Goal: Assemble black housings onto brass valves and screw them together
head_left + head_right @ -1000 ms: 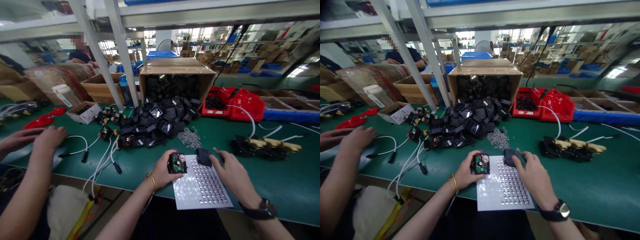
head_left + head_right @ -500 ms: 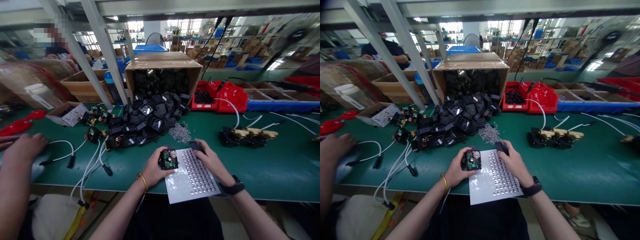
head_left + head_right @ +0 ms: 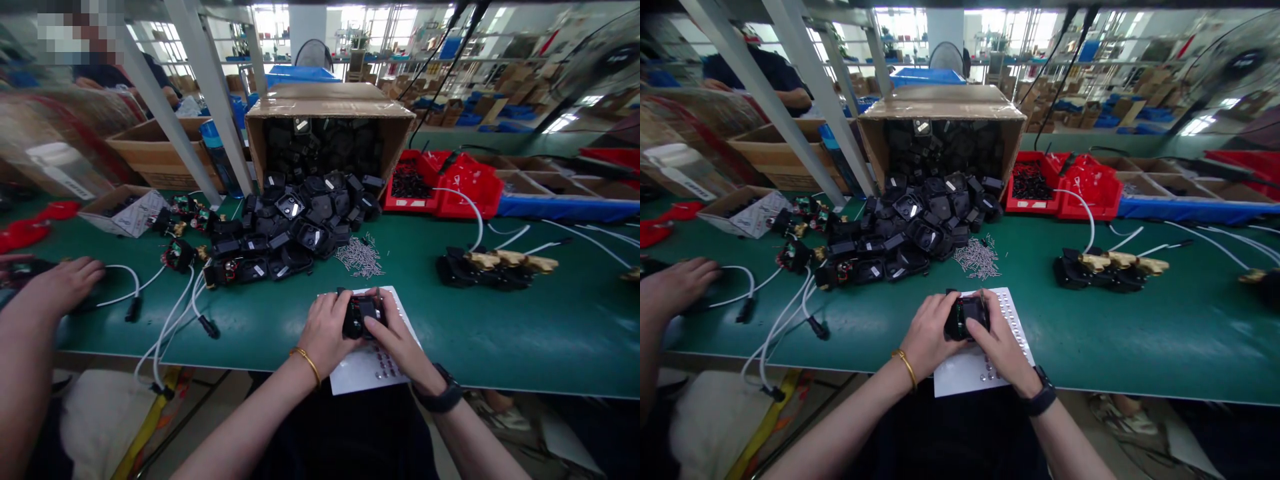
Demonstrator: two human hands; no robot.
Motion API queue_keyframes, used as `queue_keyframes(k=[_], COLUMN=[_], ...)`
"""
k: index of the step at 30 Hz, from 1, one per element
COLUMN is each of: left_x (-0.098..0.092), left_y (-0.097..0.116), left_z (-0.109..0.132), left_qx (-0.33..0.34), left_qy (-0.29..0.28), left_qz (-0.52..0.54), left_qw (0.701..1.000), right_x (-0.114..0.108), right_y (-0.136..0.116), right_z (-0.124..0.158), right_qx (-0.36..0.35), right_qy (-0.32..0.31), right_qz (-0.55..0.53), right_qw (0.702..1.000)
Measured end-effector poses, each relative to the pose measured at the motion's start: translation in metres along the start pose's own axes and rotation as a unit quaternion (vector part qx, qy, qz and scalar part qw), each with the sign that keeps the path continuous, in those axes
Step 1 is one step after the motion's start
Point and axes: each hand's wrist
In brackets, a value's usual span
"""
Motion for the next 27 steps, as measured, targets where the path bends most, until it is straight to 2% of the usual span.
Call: queue_keyframes(k=[3,6,8,11,13,15,23,27], left_x=[-0.002,-0.008,-0.013,-0.019,-0.021,-0.023,-0.027,-0.025], left_y=[-0.005,-0.013,-0.020,-0.032,-0.038,-0.043,-0.052,-0.052], left_z=[0.000,0.001,0.004,0.010,0.014,0.017,0.020,0.017], left_qx=[0.011,0.011,0.009,-0.001,-0.004,-0.002,0.001,0.004], left_qy=[0.008,0.014,0.016,0.024,0.017,-0.003,-0.044,-0.046], left_qz=[0.025,0.056,0.113,0.249,0.304,0.324,0.392,0.377], left_qw=[1.000,0.998,0.993,0.968,0.952,0.946,0.919,0.925], right_x=[0.006,0.016,0.023,0.034,0.041,0.046,0.053,0.062], right_y=[-0.006,-0.012,-0.014,-0.016,-0.017,-0.018,-0.013,-0.012], right_z=[-0.001,-0.003,-0.005,-0.004,-0.001,0.002,0.004,0.005], right_qx=[-0.055,-0.065,-0.057,0.020,0.076,0.102,0.098,0.100], right_qy=[-0.005,-0.005,-0.003,-0.004,-0.014,-0.022,0.007,0.024], right_qz=[0.151,0.192,0.148,0.007,-0.071,-0.113,-0.096,-0.103], right_qw=[0.987,0.979,0.987,1.000,0.994,0.988,0.991,0.989])
Point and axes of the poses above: each hand's wrist, its own z-axis away from the middle knuckle, its own x-axis out of the palm, y = z × x, and after that the axes turned 4 degrees about x, right-handed
